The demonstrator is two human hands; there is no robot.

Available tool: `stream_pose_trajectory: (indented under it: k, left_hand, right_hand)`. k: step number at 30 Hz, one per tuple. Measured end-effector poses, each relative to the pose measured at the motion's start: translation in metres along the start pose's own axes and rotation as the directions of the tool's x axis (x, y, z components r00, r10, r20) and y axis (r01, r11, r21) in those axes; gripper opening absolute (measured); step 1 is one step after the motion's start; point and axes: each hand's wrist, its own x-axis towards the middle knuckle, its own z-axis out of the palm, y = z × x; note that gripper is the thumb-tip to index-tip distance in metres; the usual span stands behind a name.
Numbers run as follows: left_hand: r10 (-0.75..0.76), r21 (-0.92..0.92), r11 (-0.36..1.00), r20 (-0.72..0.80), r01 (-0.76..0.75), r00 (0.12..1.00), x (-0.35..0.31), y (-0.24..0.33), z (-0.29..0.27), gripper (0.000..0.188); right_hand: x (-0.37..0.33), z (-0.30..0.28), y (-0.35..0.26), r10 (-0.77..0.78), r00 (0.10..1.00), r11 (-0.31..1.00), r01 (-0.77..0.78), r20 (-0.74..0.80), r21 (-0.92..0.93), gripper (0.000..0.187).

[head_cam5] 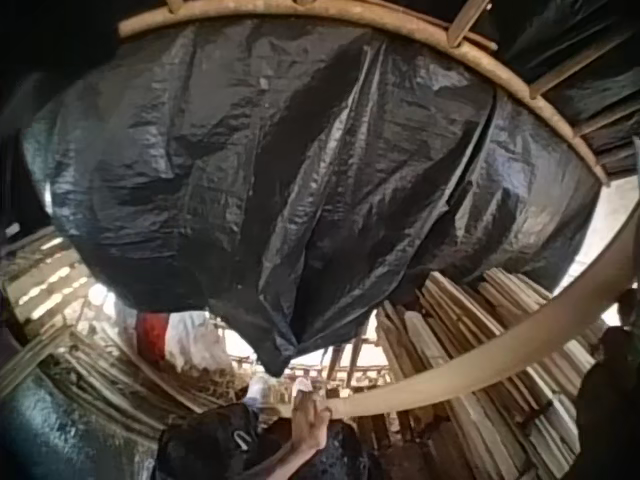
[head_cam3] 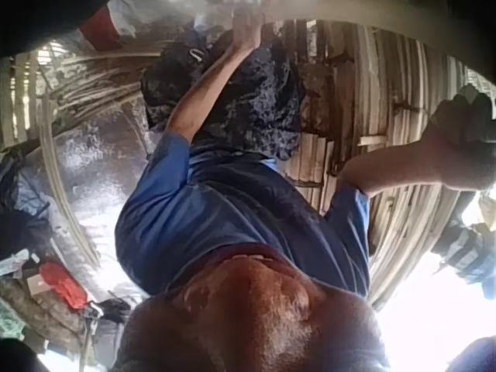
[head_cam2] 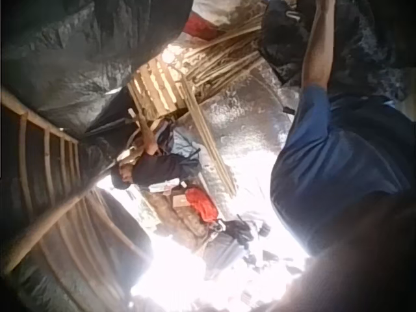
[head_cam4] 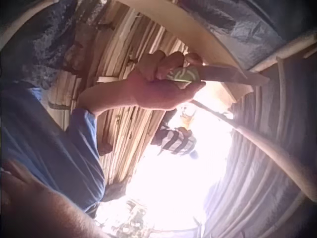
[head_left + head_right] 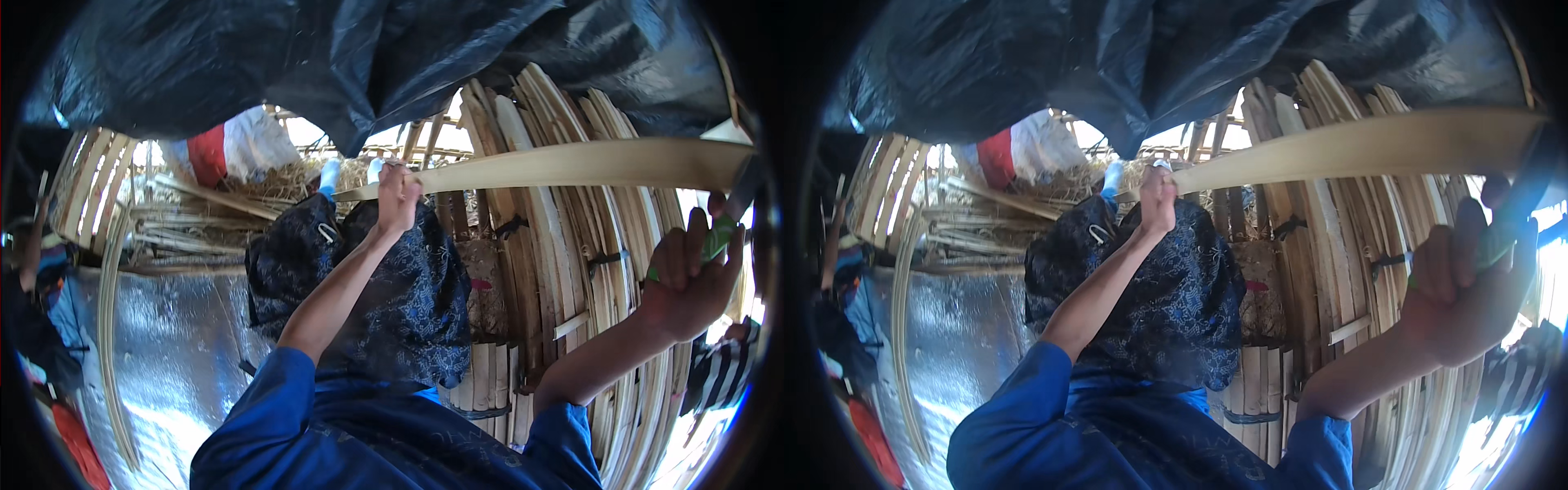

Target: Using a knife to carve and then tie a strip of bamboo or wood for manufacturing.

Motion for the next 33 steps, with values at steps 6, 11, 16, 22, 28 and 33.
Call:
stream_pose_trajectory:
  k: [6, 11, 16, 22, 28, 33]
  left_hand:
    - [-0.165, -0.057, 0.984, 0.036, 0.166, 0.986, -0.016, 0.01, -0.013, 0.05]
    - [-0.201, -0.092, 0.977, -0.066, 0.194, 0.977, -0.014, 0.016, -0.004, 0.046]
    - [-0.179, -0.055, 0.983, -0.068, 0.175, 0.982, -0.032, 0.01, 0.002, 0.036]
    - [-0.253, 0.257, 0.93, -0.067, 0.262, 0.965, -0.075, -0.036, -0.036, 0.027]
    - [-0.446, 0.322, 0.853, 0.044, 0.409, 0.894, -0.08, -0.032, -0.054, 0.033]
    - [-0.576, 0.104, 0.816, 0.21, 0.568, 0.79, -0.019, 0.009, -0.08, 0.041]
  right_hand:
    - [-0.01, -0.005, 0.023, -0.042, 0.996, 0.999, 0.041, 0.078, 0.006, 0.033]
    - [0.005, -0.006, 0.015, -0.133, 0.991, 0.99, 0.132, -0.033, -0.04, 0.032]
    - [0.02, 0.007, 0.022, -0.009, 0.999, 0.999, 0.007, 0.051, 0.042, 0.035]
    - [0.029, 0.031, 0.113, 0.2, 0.972, 0.964, -0.173, 0.121, -0.203, 0.046]
    - [0.04, 0.036, 0.143, 0.392, 0.919, 0.899, -0.375, 0.034, -0.226, 0.049]
    - [0.059, 0.05, 0.144, 0.404, 0.899, 0.901, -0.36, 0.168, -0.242, 0.052]
